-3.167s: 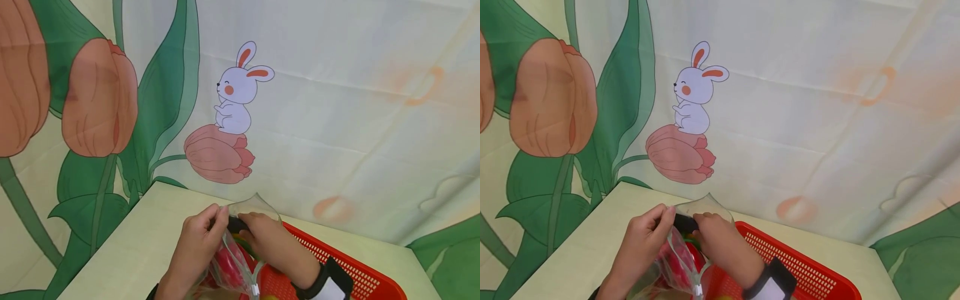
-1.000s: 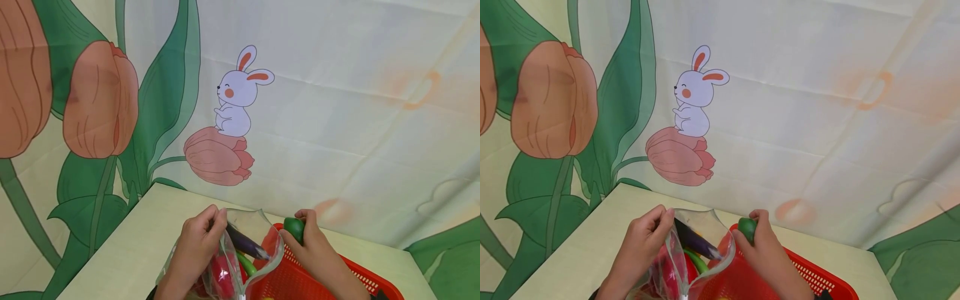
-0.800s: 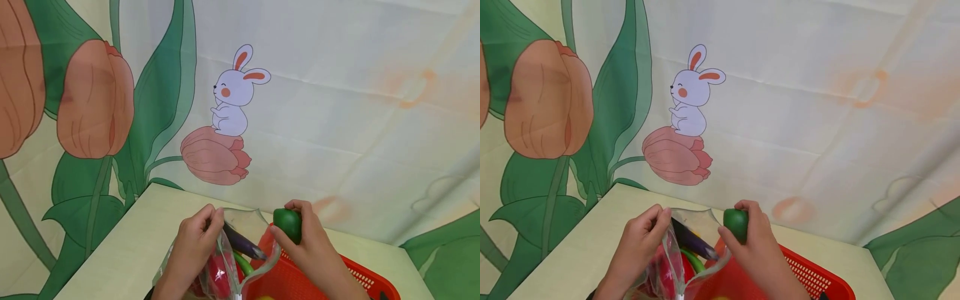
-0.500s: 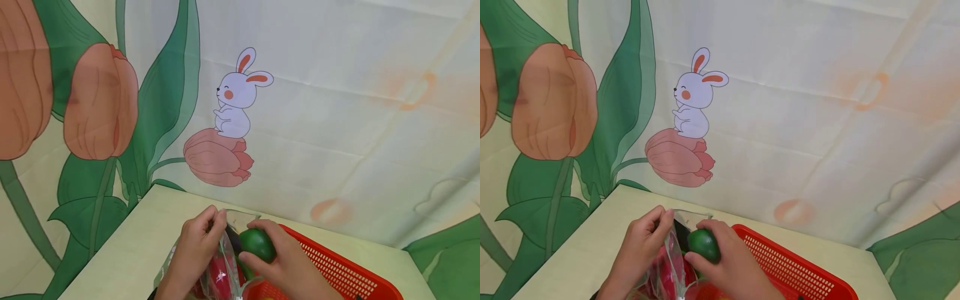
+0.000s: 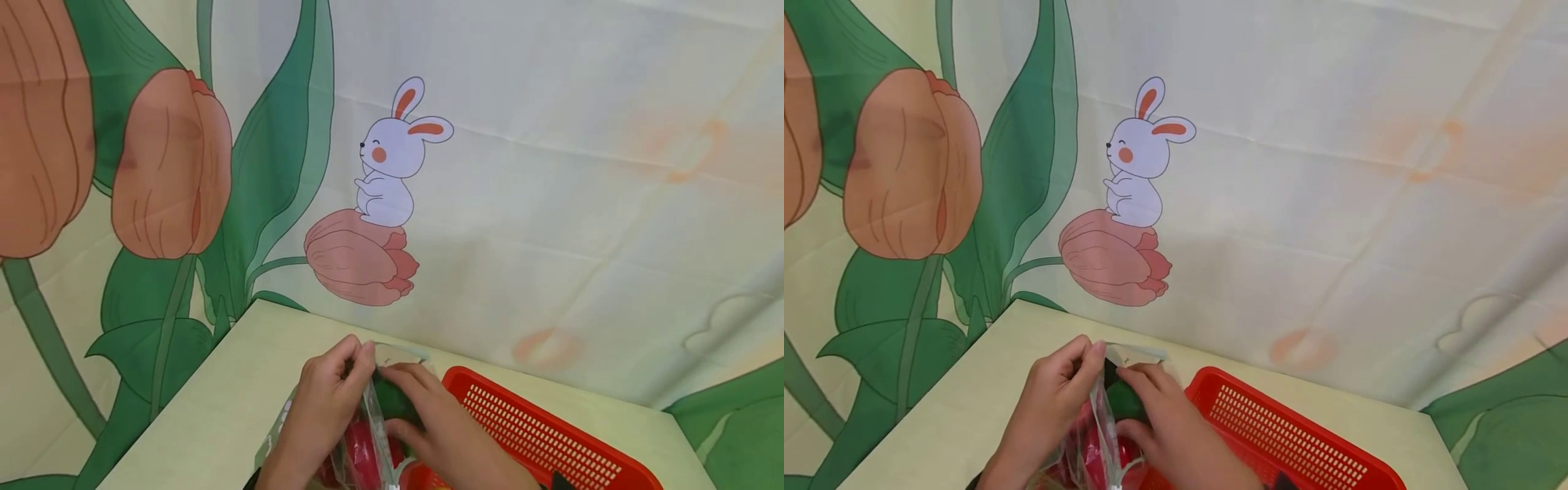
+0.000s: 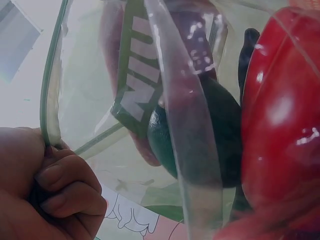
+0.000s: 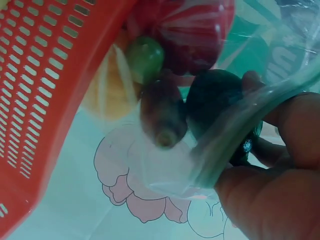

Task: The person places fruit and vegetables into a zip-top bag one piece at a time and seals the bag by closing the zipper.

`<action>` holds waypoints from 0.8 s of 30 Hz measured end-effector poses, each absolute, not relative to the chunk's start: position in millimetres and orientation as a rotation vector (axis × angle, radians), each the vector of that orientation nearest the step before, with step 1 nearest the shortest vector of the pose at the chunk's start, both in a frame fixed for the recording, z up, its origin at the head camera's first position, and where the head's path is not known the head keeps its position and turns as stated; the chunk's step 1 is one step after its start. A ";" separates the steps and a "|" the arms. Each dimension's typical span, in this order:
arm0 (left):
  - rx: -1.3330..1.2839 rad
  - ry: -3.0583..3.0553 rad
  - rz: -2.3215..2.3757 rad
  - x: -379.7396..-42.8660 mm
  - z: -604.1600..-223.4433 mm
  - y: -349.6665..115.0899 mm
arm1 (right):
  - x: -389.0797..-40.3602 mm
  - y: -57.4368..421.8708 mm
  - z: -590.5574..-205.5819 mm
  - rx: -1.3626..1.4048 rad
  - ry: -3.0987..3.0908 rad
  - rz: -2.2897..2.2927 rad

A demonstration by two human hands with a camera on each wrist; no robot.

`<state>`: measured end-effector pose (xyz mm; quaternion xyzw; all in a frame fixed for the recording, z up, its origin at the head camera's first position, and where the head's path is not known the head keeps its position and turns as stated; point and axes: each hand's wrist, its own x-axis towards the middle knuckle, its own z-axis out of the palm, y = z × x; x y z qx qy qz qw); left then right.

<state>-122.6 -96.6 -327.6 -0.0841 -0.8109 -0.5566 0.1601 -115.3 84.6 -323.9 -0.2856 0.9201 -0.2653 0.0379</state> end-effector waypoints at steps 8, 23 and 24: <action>-0.156 -2.353 -1.667 -120.6 -324.0 -93.8 | -106.3 95.0 -325.0 -0.876 2.829 -0.740; -0.045 -2.346 -1.728 -119.0 -325.7 -93.3 | -88.2 142.3 -332.7 -0.534 3.016 -1.015; -0.048 -2.345 -1.731 -118.1 -326.2 -93.1 | -87.7 146.3 -335.4 -0.461 2.992 -0.999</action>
